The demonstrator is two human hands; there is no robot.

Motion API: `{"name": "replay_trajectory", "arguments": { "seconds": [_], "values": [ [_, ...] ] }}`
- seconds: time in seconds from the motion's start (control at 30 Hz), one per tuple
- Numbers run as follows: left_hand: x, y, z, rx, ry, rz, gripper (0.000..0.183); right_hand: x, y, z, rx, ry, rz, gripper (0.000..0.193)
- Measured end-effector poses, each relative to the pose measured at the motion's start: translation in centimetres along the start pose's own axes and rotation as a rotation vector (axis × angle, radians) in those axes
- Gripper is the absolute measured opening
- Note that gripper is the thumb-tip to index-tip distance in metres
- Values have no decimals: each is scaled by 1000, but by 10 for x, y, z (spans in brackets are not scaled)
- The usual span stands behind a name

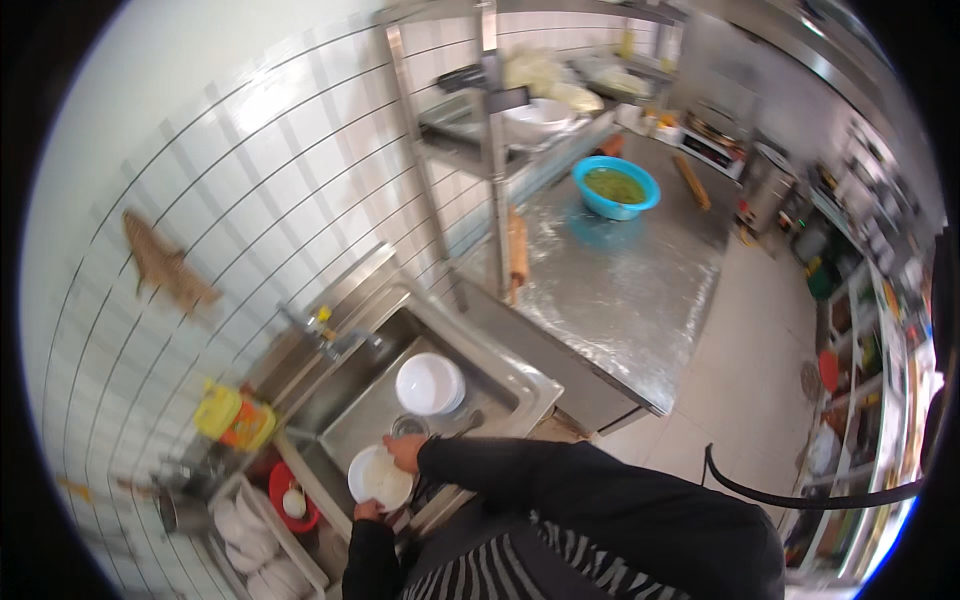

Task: The person washes white bowls in a stainless steel sink using a sponge and running water. They scrub the interior and exterior of each bowl, rinse it, and place it in a dish rack to the left of the sink.

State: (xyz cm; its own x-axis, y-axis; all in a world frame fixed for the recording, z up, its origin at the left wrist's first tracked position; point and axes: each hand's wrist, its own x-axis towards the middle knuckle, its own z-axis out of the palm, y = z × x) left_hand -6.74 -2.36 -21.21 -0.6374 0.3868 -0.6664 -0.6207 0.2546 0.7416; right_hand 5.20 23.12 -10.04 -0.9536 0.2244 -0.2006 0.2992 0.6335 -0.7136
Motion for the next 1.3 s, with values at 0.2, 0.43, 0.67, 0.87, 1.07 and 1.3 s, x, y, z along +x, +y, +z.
{"name": "replay_trajectory", "arguments": {
  "seconds": [0.2, 0.43, 0.67, 0.87, 1.07, 1.3],
  "values": [
    [-55, -2, 38, -398, -137, -11, 84, -2, 4, -10, -35, -94, -57, 43],
    [-122, 48, 78, -662, 14, -96, 71, 7, -10, -30, 301, 245, -65, 31],
    [-134, 50, 93, -794, 70, -133, 64, 2, -47, -8, 228, 63, -366, 28],
    [-126, 37, 94, -793, 92, -88, 63, -19, -59, -12, -459, -549, -579, 29],
    [-116, 19, 91, -912, 61, -108, 61, -26, -53, -21, -783, -390, -728, 32],
    [-108, 16, 96, -905, 154, -236, 58, -25, -64, -6, -464, -552, -653, 36]
  ]
}}
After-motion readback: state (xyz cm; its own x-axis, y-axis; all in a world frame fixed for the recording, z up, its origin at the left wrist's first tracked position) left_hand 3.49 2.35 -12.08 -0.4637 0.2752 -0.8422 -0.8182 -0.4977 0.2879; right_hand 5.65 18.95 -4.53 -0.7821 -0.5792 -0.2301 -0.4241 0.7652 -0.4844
